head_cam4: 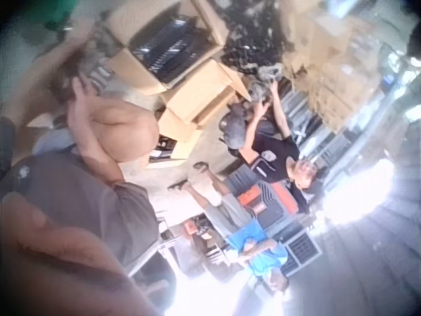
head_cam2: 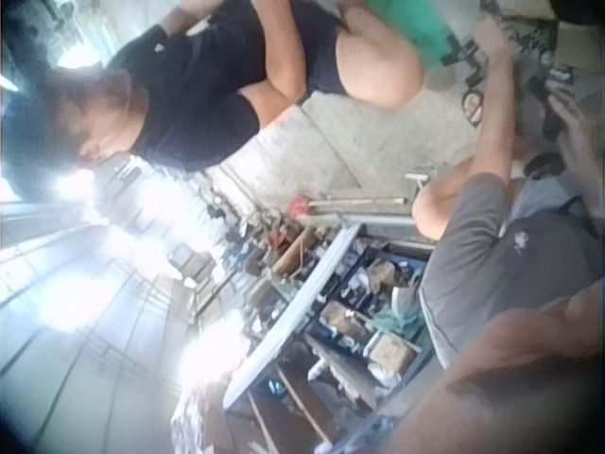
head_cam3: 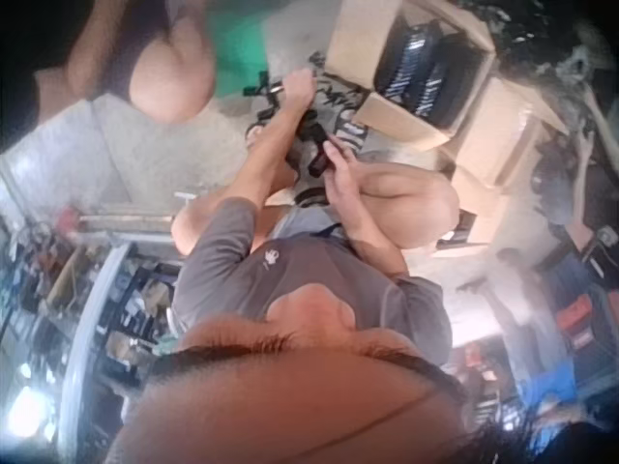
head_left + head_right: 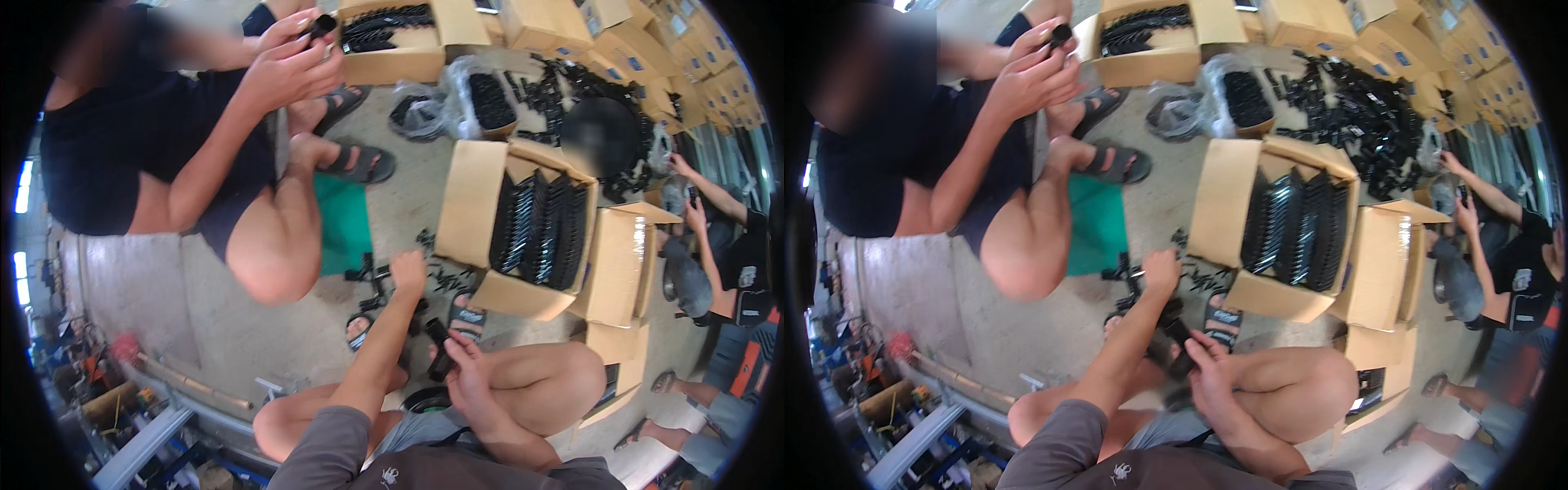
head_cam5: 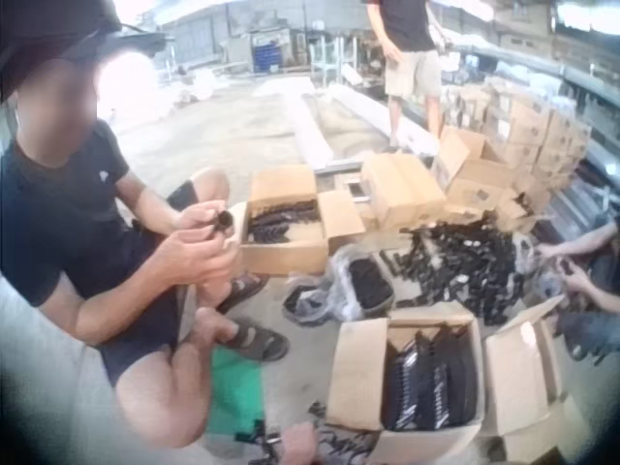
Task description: The person assembles black plastic pipe fittings by hand, inserting smaller components into larger ones while sitting on the floor surrounded by boxes of parts.
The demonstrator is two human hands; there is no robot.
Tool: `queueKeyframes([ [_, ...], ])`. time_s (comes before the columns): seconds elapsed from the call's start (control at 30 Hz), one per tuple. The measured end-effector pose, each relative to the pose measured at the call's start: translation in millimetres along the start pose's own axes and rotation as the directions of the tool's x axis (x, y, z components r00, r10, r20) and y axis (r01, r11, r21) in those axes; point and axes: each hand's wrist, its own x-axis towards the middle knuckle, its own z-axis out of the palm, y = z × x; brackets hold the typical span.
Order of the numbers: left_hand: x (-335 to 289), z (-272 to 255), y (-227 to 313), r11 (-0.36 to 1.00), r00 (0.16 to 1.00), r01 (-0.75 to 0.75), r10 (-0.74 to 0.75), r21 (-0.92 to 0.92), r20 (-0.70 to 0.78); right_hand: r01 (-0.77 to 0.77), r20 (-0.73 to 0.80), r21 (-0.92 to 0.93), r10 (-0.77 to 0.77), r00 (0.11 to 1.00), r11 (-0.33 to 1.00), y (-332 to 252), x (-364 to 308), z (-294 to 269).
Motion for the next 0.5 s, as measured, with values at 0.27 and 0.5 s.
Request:
queueKeyframes([
  [0.27, -2, -6, -4, 0.964, 0.985, 0.158, -0.139, -0.215, 0.102, -0.091, 0.127, 0.011, 0.088, 0.988, 0.996, 9, 17, 2],
  [0.5, -15, -1, -1, 0.927, 1.000, -0.003, 0.005, -0.374, 0.004, -0.051, 0.125, 0.106, 0.037, 0.991, 0.993, -2, 10, -16],
])
